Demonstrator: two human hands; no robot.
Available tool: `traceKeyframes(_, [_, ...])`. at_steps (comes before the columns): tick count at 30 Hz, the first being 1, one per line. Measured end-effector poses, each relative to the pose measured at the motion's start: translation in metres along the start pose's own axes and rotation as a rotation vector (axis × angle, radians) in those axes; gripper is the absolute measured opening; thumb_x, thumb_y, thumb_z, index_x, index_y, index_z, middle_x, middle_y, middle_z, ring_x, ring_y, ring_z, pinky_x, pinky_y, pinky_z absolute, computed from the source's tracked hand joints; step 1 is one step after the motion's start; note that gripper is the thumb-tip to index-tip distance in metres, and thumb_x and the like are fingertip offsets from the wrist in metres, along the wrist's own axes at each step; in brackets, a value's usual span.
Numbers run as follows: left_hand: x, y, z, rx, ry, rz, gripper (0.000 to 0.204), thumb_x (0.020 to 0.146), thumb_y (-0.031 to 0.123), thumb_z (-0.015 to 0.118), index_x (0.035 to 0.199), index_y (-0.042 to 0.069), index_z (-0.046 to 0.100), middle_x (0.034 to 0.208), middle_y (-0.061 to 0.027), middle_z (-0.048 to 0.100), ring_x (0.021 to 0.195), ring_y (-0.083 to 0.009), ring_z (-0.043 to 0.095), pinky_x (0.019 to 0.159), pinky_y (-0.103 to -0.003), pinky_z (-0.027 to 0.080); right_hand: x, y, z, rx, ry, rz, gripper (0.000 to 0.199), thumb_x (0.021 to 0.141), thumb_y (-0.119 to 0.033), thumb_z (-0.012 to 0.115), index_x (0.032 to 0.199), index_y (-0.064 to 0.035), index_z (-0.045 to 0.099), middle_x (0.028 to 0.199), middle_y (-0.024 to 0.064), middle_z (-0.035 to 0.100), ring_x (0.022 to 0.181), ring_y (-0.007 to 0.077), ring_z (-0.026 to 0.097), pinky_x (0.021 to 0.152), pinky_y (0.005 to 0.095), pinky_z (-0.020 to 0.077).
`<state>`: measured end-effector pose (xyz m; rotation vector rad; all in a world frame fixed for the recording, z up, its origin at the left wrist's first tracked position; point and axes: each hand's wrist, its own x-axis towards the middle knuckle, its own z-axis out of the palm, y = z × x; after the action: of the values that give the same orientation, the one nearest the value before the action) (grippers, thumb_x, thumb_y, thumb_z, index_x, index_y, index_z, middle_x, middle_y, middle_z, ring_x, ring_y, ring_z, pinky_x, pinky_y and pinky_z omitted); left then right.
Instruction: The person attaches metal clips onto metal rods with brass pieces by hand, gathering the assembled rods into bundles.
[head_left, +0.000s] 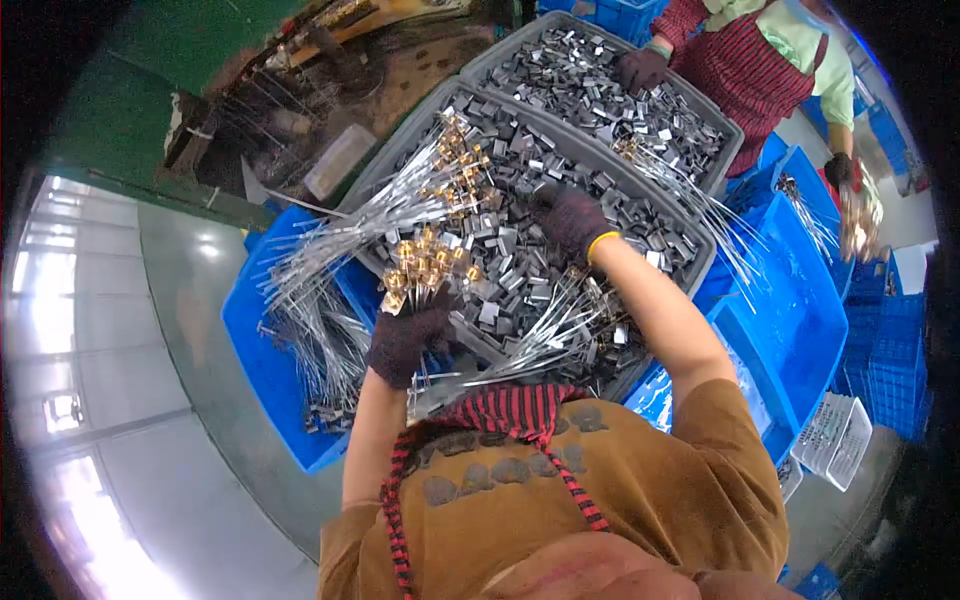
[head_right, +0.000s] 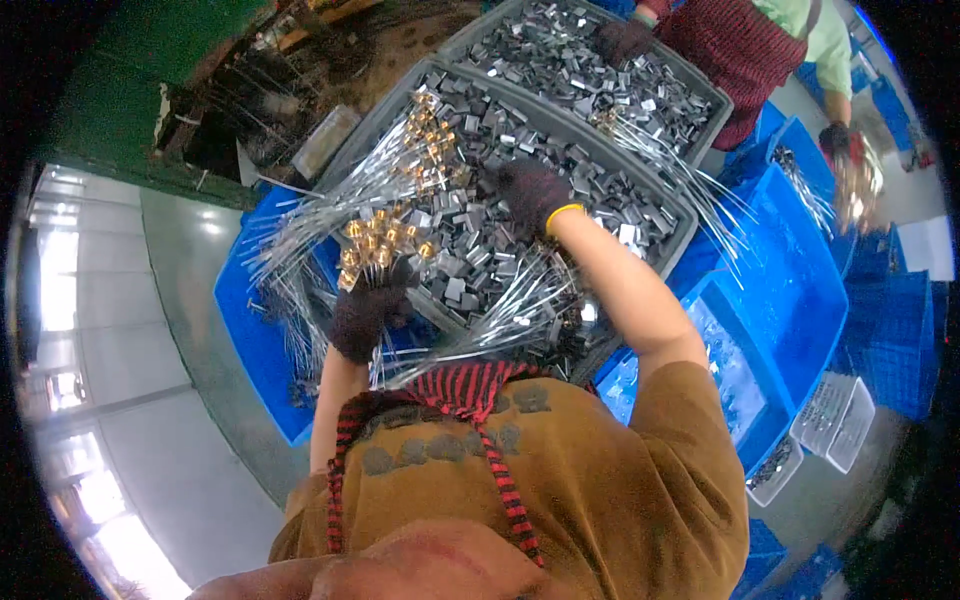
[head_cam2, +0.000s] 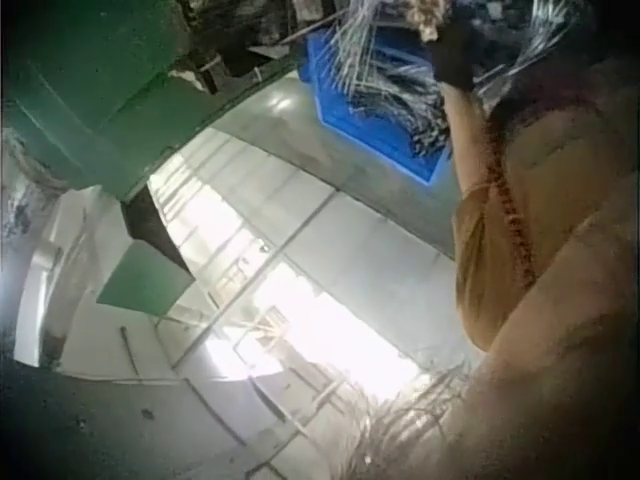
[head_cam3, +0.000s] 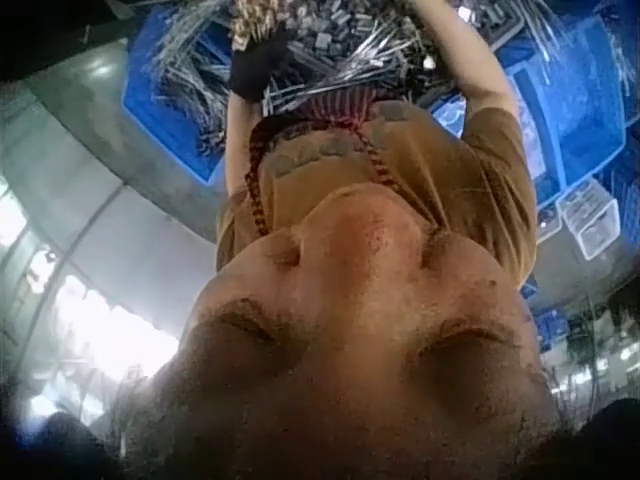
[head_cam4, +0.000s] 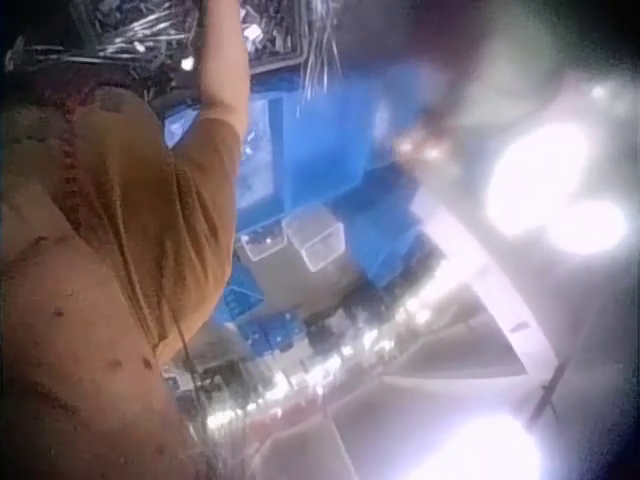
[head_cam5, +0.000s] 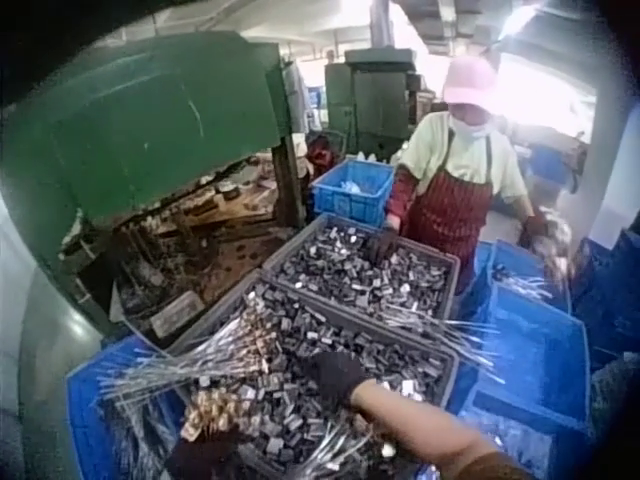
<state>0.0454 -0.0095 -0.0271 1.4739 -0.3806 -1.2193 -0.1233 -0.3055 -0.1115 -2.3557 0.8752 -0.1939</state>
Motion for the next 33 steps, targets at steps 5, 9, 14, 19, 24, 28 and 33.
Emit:
traceKeyframes(5, [-0.005, -0.001, 0.022, 0.025, 0.068, 0.106, 0.038, 0.083, 0.005, 0.076, 0.12, 0.005, 0.067, 0.101, -0.0067, 0.073, 0.074, -0.0183, 0.068, 0.063, -0.031, 0.053, -0.018, 0.033, -0.012, 0.053, 0.152, 0.216, 0.04, 0.073, -0.033, 0.073, 0.104, -0.0058, 0.074, 0.104, 0.0199, 0.073, 0.093, 0.0386, 0.071, 0.087, 0.0456, 0.055])
traceKeyframes(9, [-0.008, -0.013, 0.012, 0.154, 0.077, 0.208, 0.038, 0.085, 0.006, 0.076, 0.121, 0.006, 0.067, 0.101, -0.005, 0.073, 0.076, -0.0148, 0.066, 0.062, -0.029, 0.051, -0.028, -0.007, -0.045, 0.837, -0.081, 0.266, 0.032, 0.086, -0.012, 0.067, 0.117, -0.0052, 0.068, 0.088, 0.0082, 0.071, 0.079, 0.0164, 0.069, 0.065, 0.0342, 0.0554])
traceKeyframes(14, [-0.024, 0.02, 0.021, -0.004, -0.004, 0.097, 0.041, 0.084, 0.002, 0.073, 0.124, 0.004, 0.064, 0.1, -0.0067, 0.073, 0.072, -0.0135, 0.063, 0.058, -0.028, 0.049, -0.099, -0.082, -0.052, 1.248, -0.21, 0.214, 0.032, 0.092, -0.011, 0.068, 0.123, -0.0042, 0.063, 0.092, 0.0031, 0.068, 0.069, 0.0087, 0.063, 0.055, 0.023, 0.0495])
traceKeyframes(19, [-0.033, 0.028, 0.014, 0.028, -0.054, 0.136, 0.037, 0.084, 0.002, 0.073, 0.121, 0.004, 0.065, 0.096, -0.0069, 0.073, 0.067, -0.0135, 0.062, 0.056, -0.028, 0.048, -0.139, -0.114, -0.025, 1.32, -0.213, 0.151, 0.03, 0.094, -0.013, 0.069, 0.122, -0.0042, 0.063, 0.093, 0.0015, 0.067, 0.071, 0.0069, 0.062, 0.058, 0.023, 0.0498])
traceKeyframes(24, [-0.061, 0.041, 0.03, 0.005, -0.006, 0.217, 0.03, 0.084, 0.007, 0.079, 0.112, 0.005, 0.069, 0.09, -0.0054, 0.073, 0.067, -0.0133, 0.065, 0.055, -0.028, 0.05, -0.168, -0.159, -0.035, 1.13, -0.162, 0.269, 0.031, 0.093, -0.01, 0.069, 0.123, -0.0015, 0.063, 0.091, 0.005, 0.067, 0.074, 0.0106, 0.063, 0.067, 0.0256, 0.0535])
traceKeyframes(28, [-0.075, 0.032, 0.027, -0.099, -0.024, 0.281, 0.032, 0.085, 0.008, 0.078, 0.115, 0.005, 0.068, 0.092, -0.0051, 0.073, 0.069, -0.0138, 0.067, 0.056, -0.028, 0.051, -0.188, -0.189, -0.035, 1.258, -0.064, 0.17, 0.036, 0.094, -0.01, 0.068, 0.127, 0.001, 0.062, 0.091, 0.0051, 0.069, 0.073, 0.0103, 0.063, 0.065, 0.0257, 0.0534])
traceKeyframes(33, [-0.084, 0.024, 0.025, -0.04, -0.027, 0.319, 0.039, 0.085, 0.006, 0.08, 0.121, 0.005, 0.065, 0.098, -0.0058, 0.073, 0.073, -0.0148, 0.068, 0.057, -0.027, 0.052, -0.193, -0.207, -0.031, 1.041, 0.022, 0.135, 0.041, 0.097, -0.014, 0.067, 0.132, 0.0039, 0.059, 0.091, 0.0062, 0.07, 0.074, 0.0106, 0.065, 0.063, 0.0268, 0.0542])
